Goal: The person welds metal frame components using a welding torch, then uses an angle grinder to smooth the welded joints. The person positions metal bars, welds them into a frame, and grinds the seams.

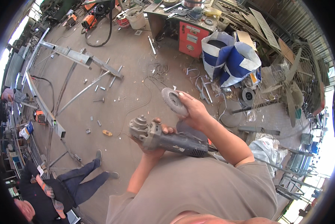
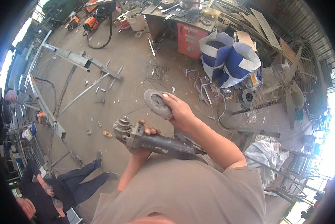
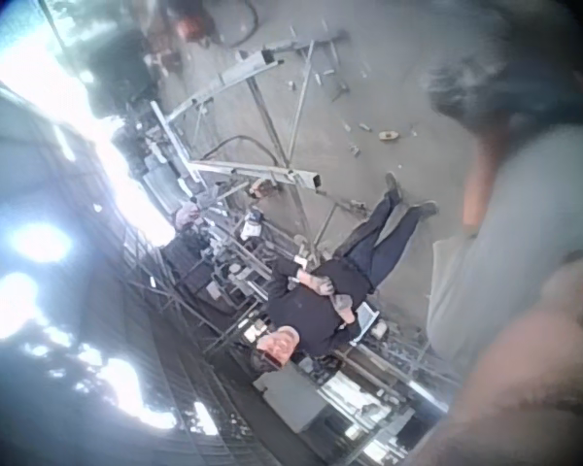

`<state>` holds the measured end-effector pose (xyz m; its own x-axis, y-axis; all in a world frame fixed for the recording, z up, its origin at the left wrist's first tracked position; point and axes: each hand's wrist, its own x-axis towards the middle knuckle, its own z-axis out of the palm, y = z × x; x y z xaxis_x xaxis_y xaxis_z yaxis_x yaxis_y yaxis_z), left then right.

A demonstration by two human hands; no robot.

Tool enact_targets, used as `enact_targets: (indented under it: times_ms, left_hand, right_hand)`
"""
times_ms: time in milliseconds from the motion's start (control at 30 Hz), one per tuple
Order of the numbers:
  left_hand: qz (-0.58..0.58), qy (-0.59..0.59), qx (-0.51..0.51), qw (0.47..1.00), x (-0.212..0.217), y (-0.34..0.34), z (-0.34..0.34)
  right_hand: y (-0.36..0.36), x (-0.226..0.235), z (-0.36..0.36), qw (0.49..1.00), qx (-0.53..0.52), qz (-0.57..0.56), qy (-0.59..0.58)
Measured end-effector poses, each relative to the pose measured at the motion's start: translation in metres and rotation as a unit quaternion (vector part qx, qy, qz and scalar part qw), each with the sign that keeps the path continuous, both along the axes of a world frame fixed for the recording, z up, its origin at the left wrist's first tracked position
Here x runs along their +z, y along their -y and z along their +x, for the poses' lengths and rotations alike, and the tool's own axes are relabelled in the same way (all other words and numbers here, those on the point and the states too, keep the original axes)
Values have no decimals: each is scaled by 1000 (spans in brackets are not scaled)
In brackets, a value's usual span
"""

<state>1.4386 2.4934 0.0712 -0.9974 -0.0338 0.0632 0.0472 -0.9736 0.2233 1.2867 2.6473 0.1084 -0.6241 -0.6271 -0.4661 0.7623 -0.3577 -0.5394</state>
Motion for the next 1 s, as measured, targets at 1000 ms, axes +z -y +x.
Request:
enact_targets:
  times_ms: [1000]
  left_hand:
    - [193,31,81,977,-27,241,-544]
  right_hand:
    - [125,-171,-664,942,-198,269,31]
